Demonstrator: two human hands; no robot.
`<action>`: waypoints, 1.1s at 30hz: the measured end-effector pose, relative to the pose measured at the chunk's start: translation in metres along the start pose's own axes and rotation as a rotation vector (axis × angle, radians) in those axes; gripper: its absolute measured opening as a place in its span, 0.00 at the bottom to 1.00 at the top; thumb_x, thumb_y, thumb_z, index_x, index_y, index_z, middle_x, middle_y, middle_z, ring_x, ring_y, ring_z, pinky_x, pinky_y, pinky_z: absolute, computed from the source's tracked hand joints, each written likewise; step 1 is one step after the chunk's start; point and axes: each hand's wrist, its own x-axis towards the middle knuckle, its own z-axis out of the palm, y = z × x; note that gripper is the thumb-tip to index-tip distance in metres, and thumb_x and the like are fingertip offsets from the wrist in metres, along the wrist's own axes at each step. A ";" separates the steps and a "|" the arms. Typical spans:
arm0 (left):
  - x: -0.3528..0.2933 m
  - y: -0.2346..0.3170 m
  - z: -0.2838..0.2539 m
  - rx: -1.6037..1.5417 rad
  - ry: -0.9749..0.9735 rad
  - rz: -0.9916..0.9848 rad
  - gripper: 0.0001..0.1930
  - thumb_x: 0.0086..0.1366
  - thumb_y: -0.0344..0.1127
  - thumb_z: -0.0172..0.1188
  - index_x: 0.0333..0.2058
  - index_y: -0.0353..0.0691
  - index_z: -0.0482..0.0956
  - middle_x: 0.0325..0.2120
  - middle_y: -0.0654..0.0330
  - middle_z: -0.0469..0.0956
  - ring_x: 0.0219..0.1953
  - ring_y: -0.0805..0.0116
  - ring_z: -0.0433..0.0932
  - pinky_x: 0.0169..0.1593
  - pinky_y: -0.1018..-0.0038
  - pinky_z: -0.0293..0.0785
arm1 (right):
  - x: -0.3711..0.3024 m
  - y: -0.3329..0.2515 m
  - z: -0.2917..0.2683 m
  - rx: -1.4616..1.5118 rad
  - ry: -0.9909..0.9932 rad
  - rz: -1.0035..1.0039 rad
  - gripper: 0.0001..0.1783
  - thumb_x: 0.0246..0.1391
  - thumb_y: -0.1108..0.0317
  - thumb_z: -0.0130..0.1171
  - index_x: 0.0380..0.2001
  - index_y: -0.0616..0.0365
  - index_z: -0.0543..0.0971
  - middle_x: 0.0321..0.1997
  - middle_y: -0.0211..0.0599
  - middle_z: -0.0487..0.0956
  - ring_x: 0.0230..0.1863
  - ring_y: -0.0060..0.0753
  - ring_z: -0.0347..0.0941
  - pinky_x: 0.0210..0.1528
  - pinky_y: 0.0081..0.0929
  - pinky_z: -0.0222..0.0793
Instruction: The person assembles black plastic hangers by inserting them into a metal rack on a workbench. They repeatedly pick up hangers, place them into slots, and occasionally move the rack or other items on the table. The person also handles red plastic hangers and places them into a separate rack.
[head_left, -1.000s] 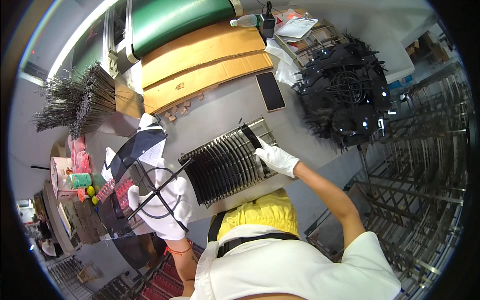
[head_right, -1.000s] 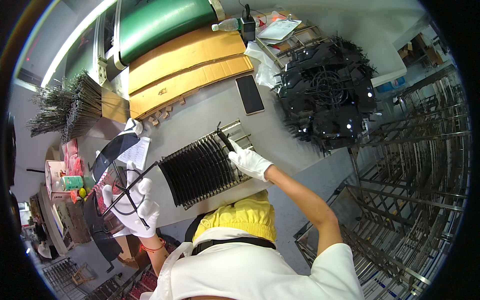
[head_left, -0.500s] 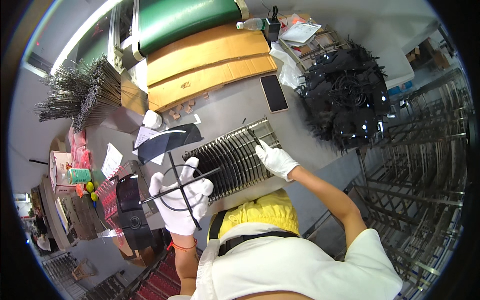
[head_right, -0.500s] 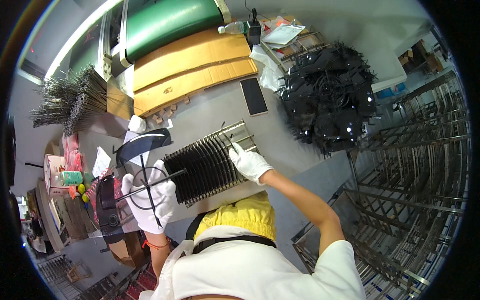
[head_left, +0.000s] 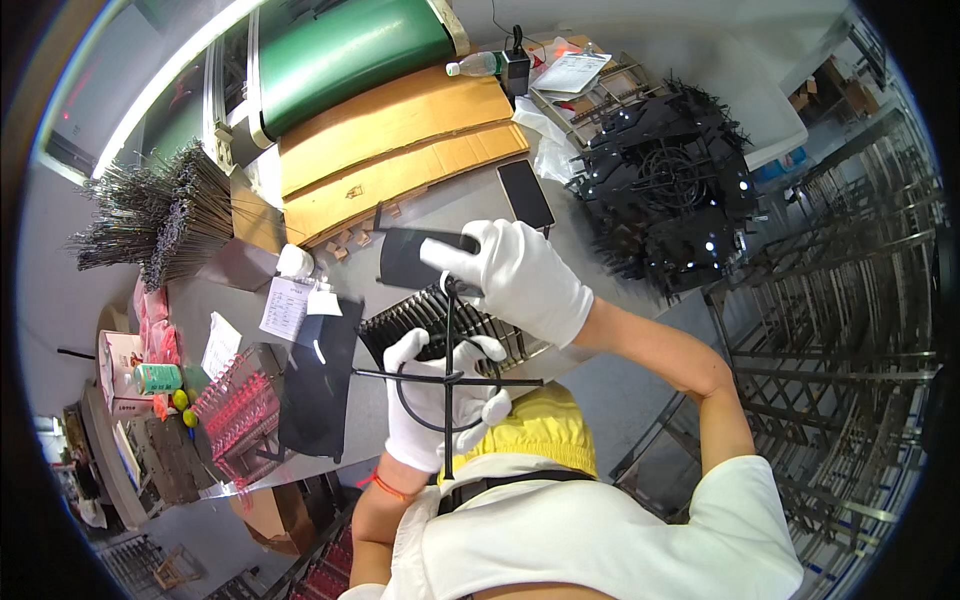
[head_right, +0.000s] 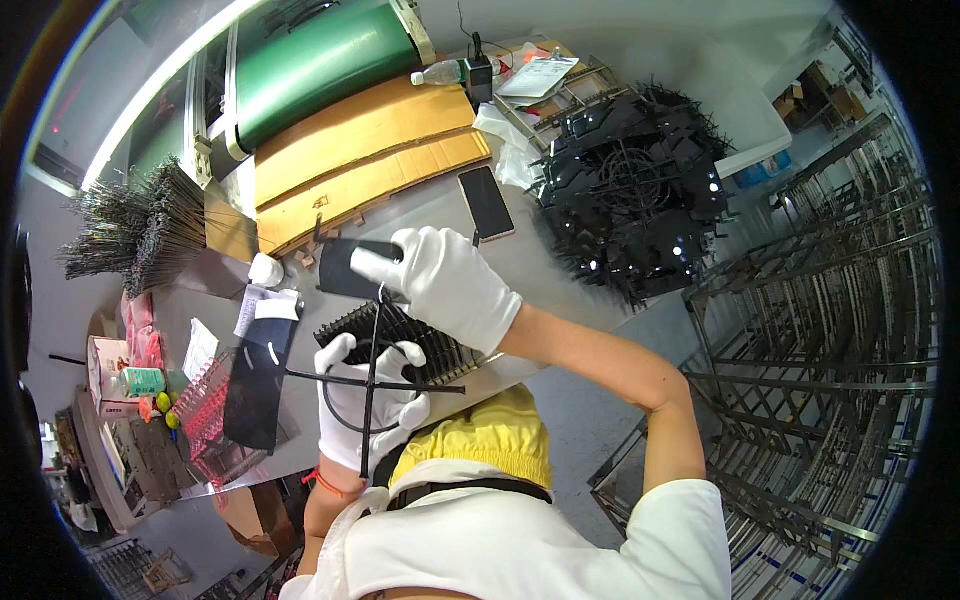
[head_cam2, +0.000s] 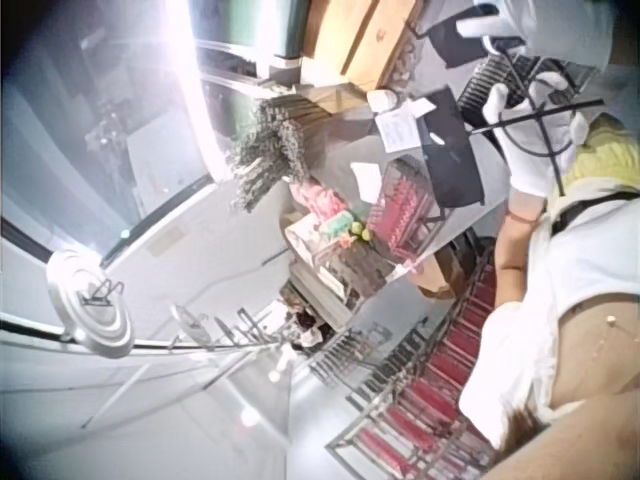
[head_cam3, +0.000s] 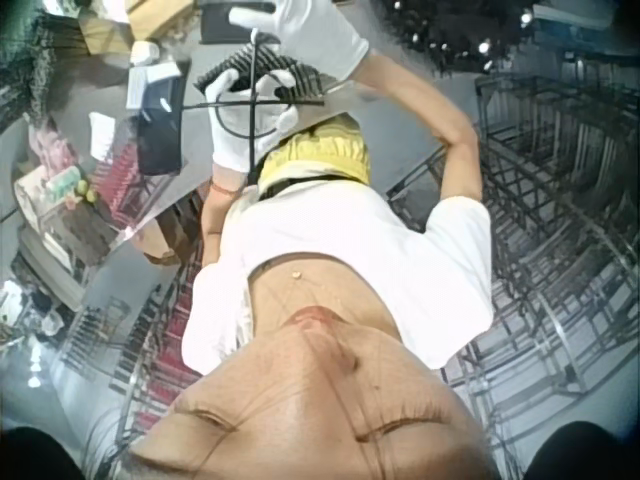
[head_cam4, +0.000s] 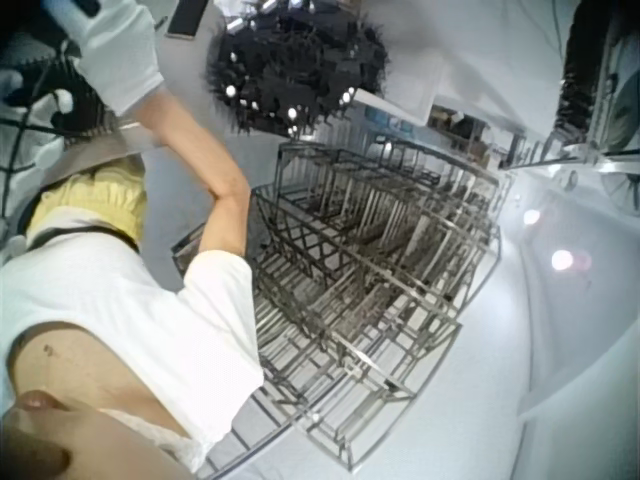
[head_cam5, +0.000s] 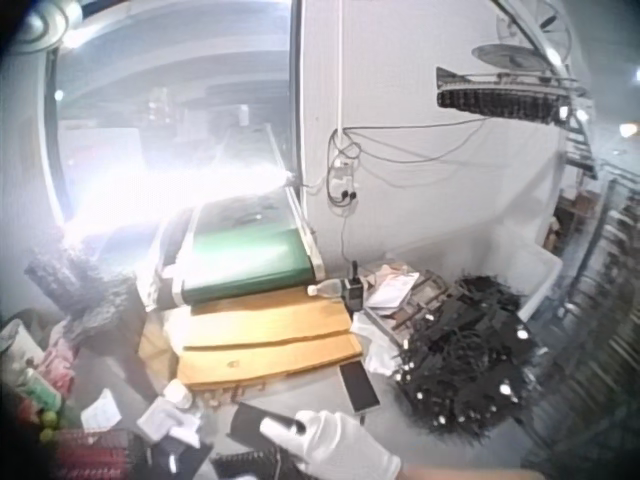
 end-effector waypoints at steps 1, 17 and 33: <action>-0.002 -0.004 0.001 -0.060 0.011 -0.016 0.33 0.62 0.64 0.46 0.49 0.38 0.71 0.27 0.52 0.75 0.20 0.62 0.71 0.24 0.73 0.71 | -0.006 -0.002 0.000 -0.159 -0.019 -0.145 0.30 0.49 0.64 0.62 0.59 0.40 0.75 0.32 0.40 0.72 0.29 0.41 0.74 0.31 0.33 0.73; -0.057 0.022 -0.022 -0.439 -0.438 0.455 0.34 0.71 0.58 0.41 0.62 0.35 0.63 0.24 0.44 0.75 0.07 0.70 0.69 0.12 0.80 0.67 | -0.062 0.060 0.116 1.407 -0.432 0.969 0.40 0.58 0.68 0.59 0.70 0.62 0.55 0.49 0.31 0.73 0.46 0.21 0.69 0.53 0.20 0.66; -0.062 0.022 -0.038 -0.471 -0.318 0.684 0.28 0.75 0.47 0.42 0.61 0.27 0.58 0.24 0.51 0.70 0.06 0.77 0.64 0.09 0.85 0.65 | -0.096 0.047 0.055 0.896 -0.673 0.874 0.36 0.69 0.42 0.34 0.69 0.59 0.57 0.30 0.42 0.82 0.36 0.46 0.79 0.47 0.40 0.71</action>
